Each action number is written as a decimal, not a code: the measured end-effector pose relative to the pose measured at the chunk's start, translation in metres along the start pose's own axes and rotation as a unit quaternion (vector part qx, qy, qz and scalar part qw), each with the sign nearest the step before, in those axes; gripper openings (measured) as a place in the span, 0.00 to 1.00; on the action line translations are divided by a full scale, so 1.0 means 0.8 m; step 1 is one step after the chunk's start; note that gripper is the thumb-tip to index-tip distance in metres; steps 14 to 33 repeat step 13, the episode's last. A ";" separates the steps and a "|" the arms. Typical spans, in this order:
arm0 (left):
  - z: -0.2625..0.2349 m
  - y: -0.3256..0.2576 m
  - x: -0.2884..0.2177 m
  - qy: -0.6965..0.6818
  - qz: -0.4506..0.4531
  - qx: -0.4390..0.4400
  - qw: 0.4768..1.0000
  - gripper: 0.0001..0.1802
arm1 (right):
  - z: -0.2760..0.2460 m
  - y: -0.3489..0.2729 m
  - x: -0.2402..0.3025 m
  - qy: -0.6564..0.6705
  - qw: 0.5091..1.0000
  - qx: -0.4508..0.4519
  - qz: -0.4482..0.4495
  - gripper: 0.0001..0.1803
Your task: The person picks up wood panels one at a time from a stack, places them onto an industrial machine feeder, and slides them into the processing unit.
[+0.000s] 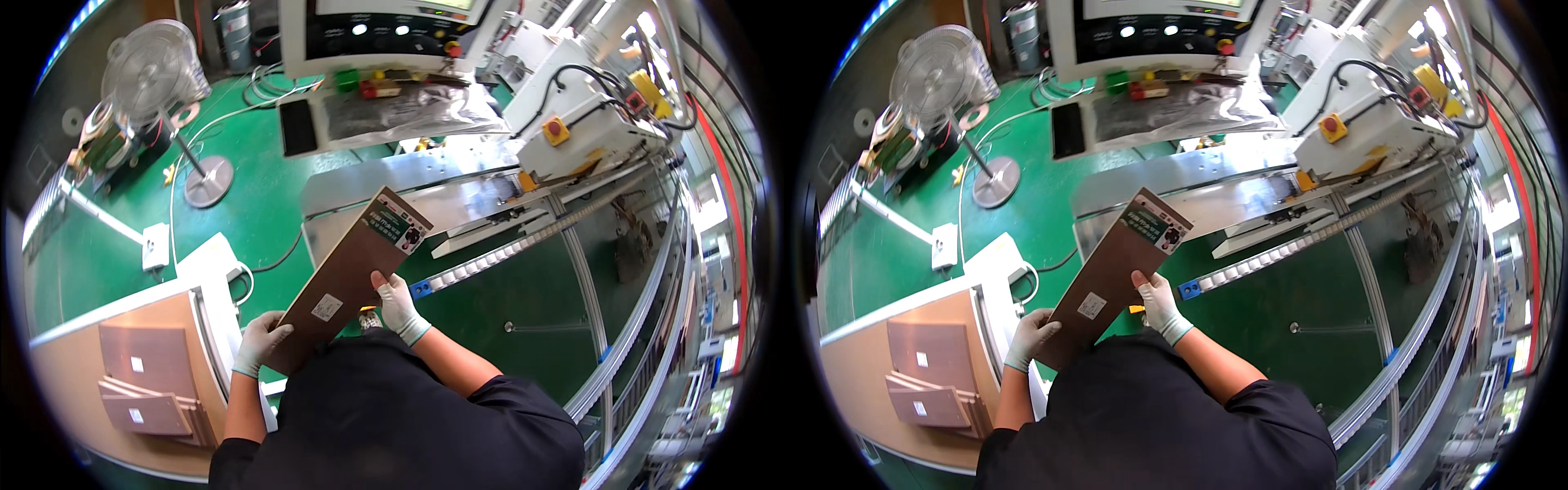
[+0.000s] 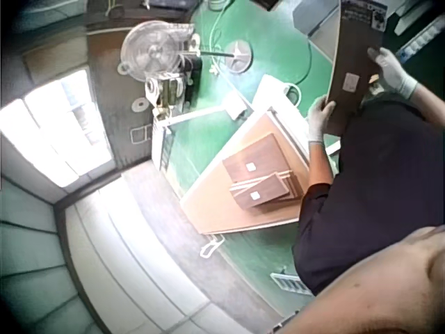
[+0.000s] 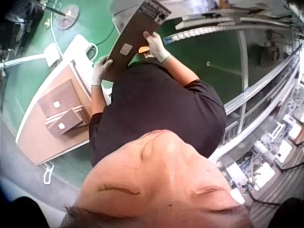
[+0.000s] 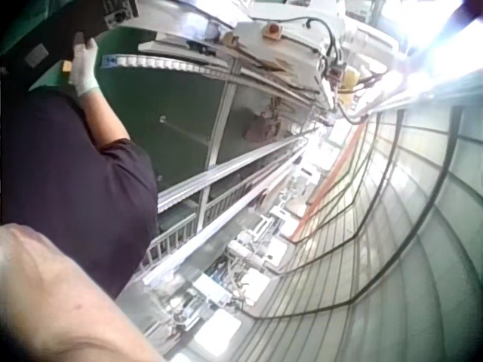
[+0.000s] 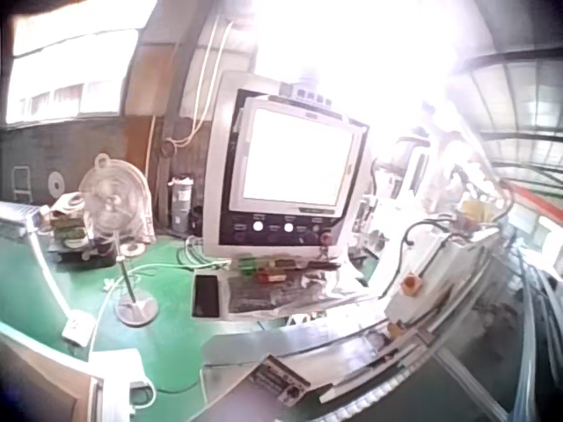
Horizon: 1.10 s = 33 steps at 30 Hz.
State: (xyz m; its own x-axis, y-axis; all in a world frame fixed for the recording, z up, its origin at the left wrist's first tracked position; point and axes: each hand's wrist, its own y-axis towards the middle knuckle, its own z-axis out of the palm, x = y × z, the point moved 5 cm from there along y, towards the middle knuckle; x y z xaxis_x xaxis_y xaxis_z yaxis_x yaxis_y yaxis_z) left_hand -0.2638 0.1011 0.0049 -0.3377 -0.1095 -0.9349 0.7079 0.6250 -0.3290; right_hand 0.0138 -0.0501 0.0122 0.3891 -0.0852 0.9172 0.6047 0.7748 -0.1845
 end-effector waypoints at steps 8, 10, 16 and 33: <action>0.026 0.065 -0.080 0.357 0.175 -0.118 0.910 0.31 | -0.147 0.083 0.000 0.160 0.970 -0.183 0.026 0.28; 0.029 0.074 -0.051 0.338 0.180 -0.156 0.911 0.38 | -0.145 0.106 0.009 0.189 0.962 -0.191 0.049 0.28; 0.077 0.095 -0.072 0.384 0.174 -0.119 0.899 0.41 | -0.177 0.113 0.026 0.215 0.956 -0.188 0.066 0.34; 0.077 0.095 -0.072 0.384 0.174 -0.119 0.899 0.41 | -0.177 0.113 0.026 0.215 0.956 -0.188 0.066 0.34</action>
